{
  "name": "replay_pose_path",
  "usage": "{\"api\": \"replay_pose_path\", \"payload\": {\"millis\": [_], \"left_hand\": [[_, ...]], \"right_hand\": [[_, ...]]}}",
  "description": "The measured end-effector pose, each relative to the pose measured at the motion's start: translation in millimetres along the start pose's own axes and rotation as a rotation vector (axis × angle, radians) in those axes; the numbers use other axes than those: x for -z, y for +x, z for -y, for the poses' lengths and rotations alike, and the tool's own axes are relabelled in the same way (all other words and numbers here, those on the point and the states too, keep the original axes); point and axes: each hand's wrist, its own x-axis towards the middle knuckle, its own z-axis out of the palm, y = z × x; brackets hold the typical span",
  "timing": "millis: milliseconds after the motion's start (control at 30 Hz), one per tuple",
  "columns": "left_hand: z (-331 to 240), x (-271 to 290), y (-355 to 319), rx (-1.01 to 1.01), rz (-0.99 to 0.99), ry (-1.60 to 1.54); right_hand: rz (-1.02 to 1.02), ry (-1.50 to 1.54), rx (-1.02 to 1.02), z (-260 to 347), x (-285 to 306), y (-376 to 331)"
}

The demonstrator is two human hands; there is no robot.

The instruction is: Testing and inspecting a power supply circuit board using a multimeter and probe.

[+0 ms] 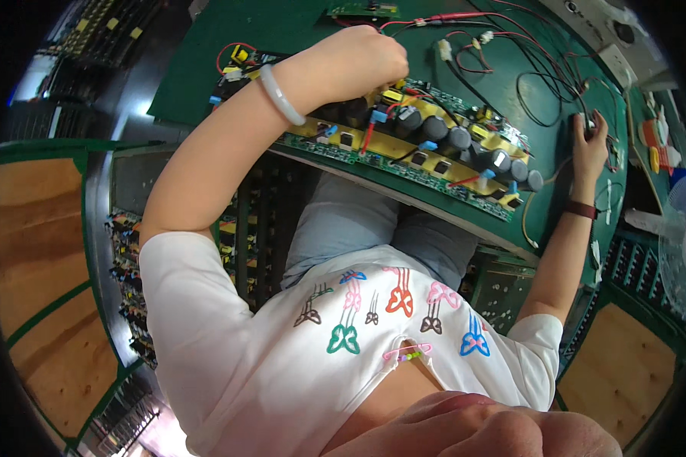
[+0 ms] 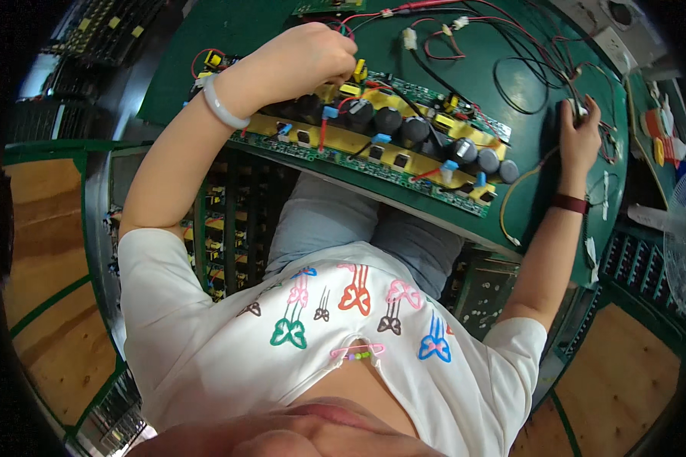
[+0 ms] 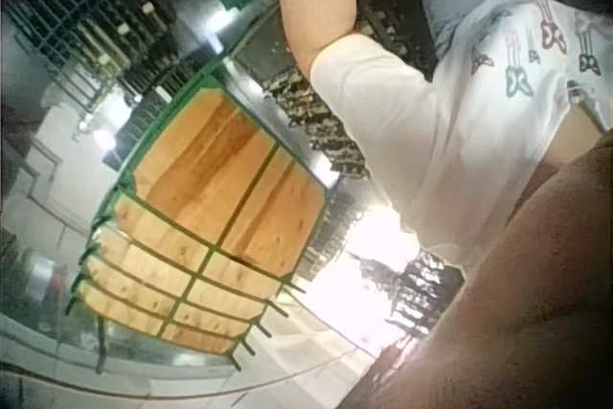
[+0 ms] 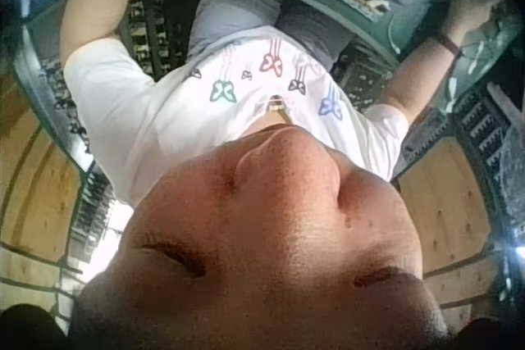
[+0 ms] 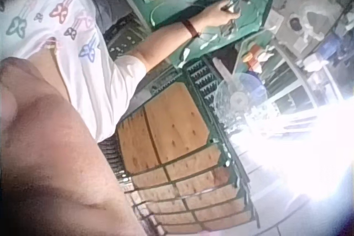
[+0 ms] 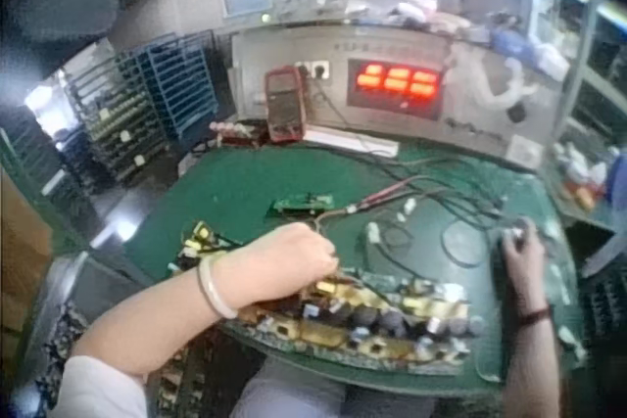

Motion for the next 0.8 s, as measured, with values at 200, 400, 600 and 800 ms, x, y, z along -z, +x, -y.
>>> {"api": "replay_pose_path", "payload": {"millis": [200, 400, 600, 800], "left_hand": [[-39.4, -6.9, 14.0, 0.007, -0.309, -0.479], [-69.3, -26.6, 47.4, 0.052, -0.246, -0.487], [-69.1, -25.5, 52.2, 0.083, -0.192, -0.352], [-44.1, -19.9, 48.3, 0.023, -0.134, -0.593]], "right_hand": [[0.171, -0.13, 0.31, 47.5, 11.9, 2.7], [0.205, -0.493, 0.309, 62.6, 18.6, -0.7], [0.631, 0.38, 0.493, 176.5, 28.8, -33.5], [0.916, 0.401, 0.503, 190.8, 2.1, -29.2]]}}
